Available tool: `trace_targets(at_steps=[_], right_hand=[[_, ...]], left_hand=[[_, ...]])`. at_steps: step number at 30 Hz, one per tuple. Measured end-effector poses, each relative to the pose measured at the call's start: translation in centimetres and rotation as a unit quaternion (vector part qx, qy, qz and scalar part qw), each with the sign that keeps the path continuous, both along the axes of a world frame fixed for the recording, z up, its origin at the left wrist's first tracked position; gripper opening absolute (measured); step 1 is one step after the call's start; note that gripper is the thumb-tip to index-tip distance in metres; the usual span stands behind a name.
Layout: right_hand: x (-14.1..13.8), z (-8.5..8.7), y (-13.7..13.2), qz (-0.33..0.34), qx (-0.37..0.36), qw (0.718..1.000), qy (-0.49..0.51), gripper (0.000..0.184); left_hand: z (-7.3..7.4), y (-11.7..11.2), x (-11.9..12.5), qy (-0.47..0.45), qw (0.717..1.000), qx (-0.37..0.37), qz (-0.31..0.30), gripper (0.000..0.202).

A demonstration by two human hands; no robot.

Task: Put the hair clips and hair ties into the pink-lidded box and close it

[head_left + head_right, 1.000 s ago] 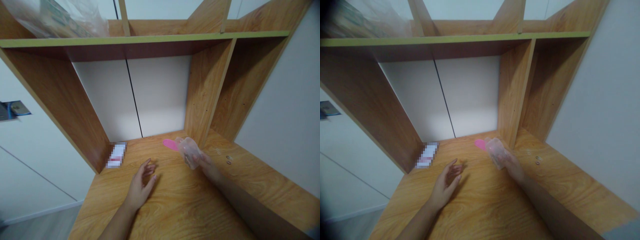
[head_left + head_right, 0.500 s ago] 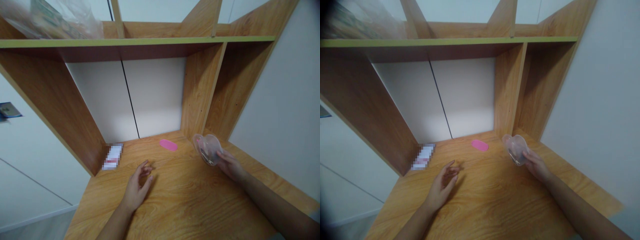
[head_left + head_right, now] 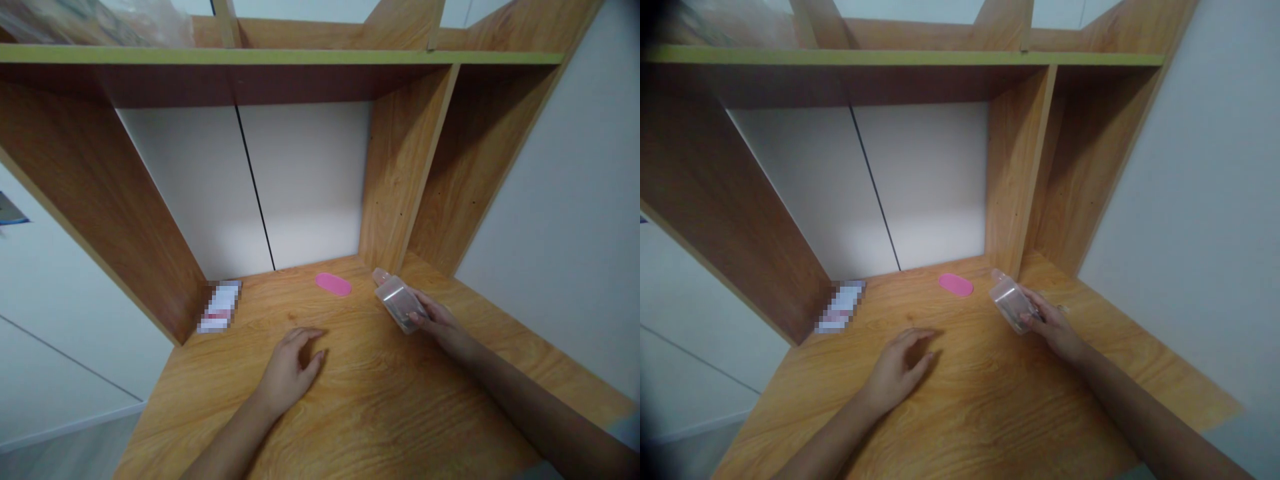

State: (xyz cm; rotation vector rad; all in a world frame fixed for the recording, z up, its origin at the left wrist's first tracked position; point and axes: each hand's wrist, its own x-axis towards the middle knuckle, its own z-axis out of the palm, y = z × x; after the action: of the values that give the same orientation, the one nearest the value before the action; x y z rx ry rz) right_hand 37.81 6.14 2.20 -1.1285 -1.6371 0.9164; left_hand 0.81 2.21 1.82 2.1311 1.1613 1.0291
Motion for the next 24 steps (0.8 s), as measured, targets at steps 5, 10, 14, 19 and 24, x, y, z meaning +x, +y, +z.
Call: trace_targets(at_steps=[5,10,14,19,24], right_hand=[[-1.6,0.5,-0.7,0.047,0.012,0.999,0.009,0.070],[-0.7,-0.1,-0.2,0.058,0.015,0.998,0.009,0.071],[1.5,-0.4,0.2,0.044,0.006,0.999,-0.007,0.069],[4.1,-0.1,0.4,0.039,-0.003,0.999,-0.028,0.065],[6.6,-1.1,1.0,0.065,-0.071,0.995,-0.001,0.072]], left_hand=[[-1.0,2.4,7.1,-0.113,0.988,-0.102,-0.031,0.066],[-1.9,5.9,14.4,-0.250,0.951,-0.173,-0.047,0.079],[-2.1,7.2,18.1,-0.281,0.941,-0.173,-0.079,0.061],[-1.5,7.3,20.9,-0.291,0.939,-0.153,-0.104,0.063],[0.4,7.1,21.5,-0.233,0.966,-0.073,-0.088,0.060]])
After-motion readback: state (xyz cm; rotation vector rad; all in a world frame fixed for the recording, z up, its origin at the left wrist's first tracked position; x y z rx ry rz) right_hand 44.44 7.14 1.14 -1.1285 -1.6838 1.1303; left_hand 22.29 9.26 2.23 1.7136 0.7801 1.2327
